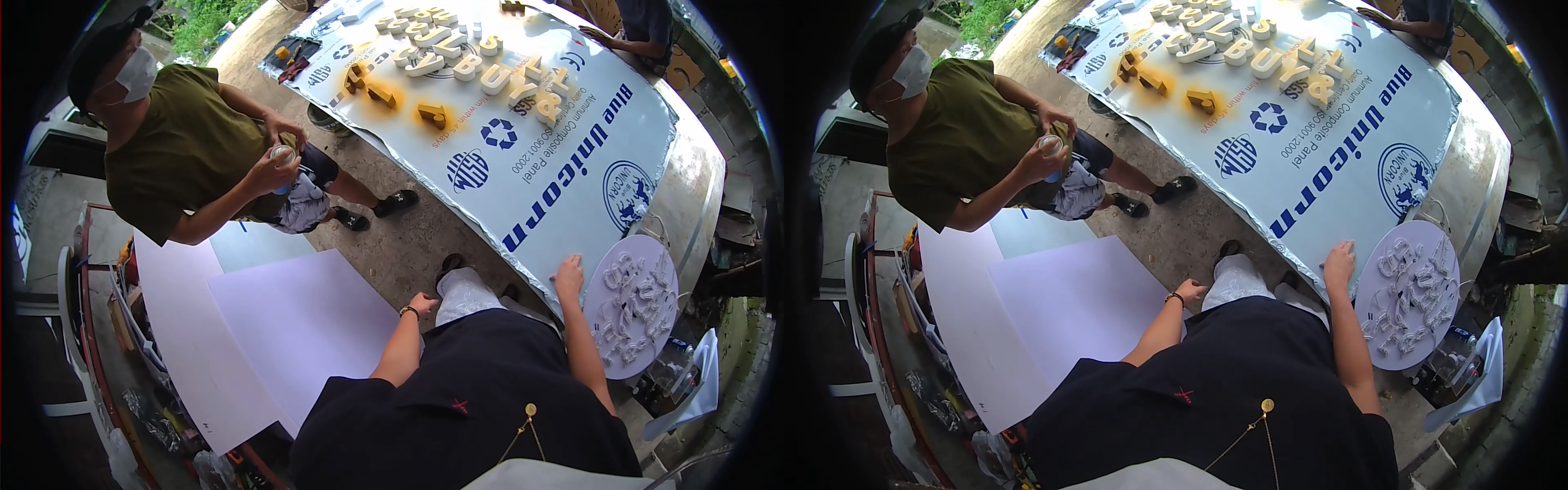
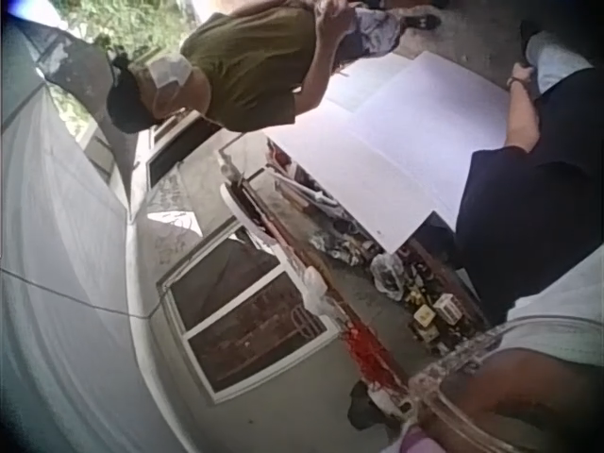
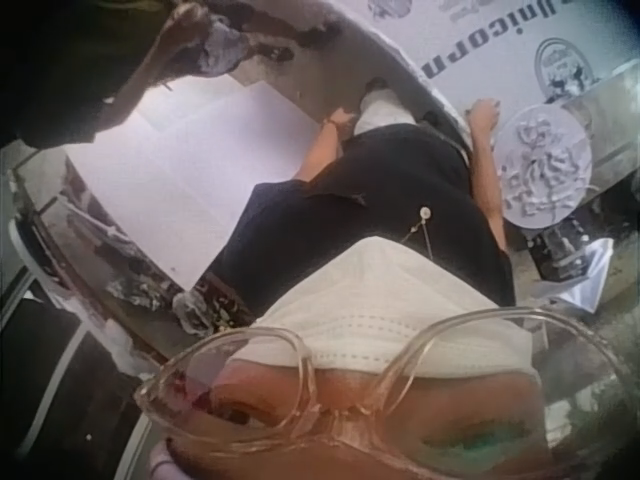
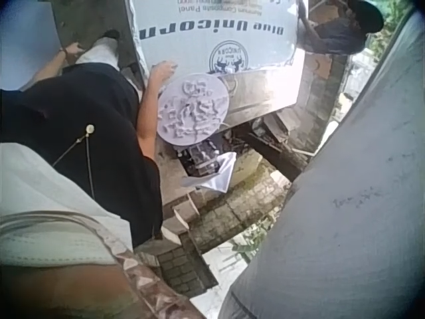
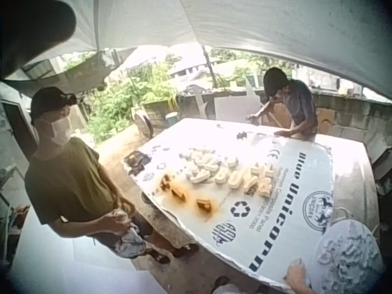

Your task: Applying spray paint to 3D sign letters on a work table in a sign shop.

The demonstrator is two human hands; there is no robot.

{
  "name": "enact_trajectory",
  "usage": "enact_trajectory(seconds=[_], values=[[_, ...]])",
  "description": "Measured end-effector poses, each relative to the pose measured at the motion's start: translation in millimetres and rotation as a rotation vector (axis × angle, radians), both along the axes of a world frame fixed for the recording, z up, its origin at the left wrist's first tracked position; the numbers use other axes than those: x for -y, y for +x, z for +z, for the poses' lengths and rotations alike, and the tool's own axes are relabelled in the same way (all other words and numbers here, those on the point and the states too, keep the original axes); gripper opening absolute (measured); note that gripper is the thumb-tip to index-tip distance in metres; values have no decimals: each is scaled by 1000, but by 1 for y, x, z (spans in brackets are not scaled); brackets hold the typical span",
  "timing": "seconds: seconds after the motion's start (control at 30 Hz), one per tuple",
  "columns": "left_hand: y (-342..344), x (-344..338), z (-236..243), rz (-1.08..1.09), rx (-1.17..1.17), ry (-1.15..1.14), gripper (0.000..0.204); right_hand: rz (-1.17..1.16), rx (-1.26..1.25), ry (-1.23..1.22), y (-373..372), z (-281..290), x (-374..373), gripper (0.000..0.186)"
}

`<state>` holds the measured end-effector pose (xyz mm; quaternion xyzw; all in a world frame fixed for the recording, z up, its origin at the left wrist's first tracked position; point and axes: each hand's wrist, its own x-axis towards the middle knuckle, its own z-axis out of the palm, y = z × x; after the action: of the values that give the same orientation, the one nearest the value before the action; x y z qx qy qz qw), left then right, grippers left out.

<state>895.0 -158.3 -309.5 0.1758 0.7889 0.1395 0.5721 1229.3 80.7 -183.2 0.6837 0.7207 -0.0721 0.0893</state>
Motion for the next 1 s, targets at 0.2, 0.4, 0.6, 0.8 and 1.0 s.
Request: enact_trajectory(seconds=[0.2,0.4,0.6,0.8,1.0], values=[[-44,-7,-12,29,-7,-4,63,-35,-87,-4,-6,7,4,71],[-101,-23,-1,27,-34,-64,56,-109,-104,-8,-17,10,4,71],[-146,-47,3,-71,-198,-18,57,-125,-149,-5,-18,12,3,75],[-152,-66,8,-132,-227,63,55,-142,-166,29,-17,7,4,73],[-145,-63,-10,-277,-242,77,57,-142,-193,36,-17,8,5,74]])
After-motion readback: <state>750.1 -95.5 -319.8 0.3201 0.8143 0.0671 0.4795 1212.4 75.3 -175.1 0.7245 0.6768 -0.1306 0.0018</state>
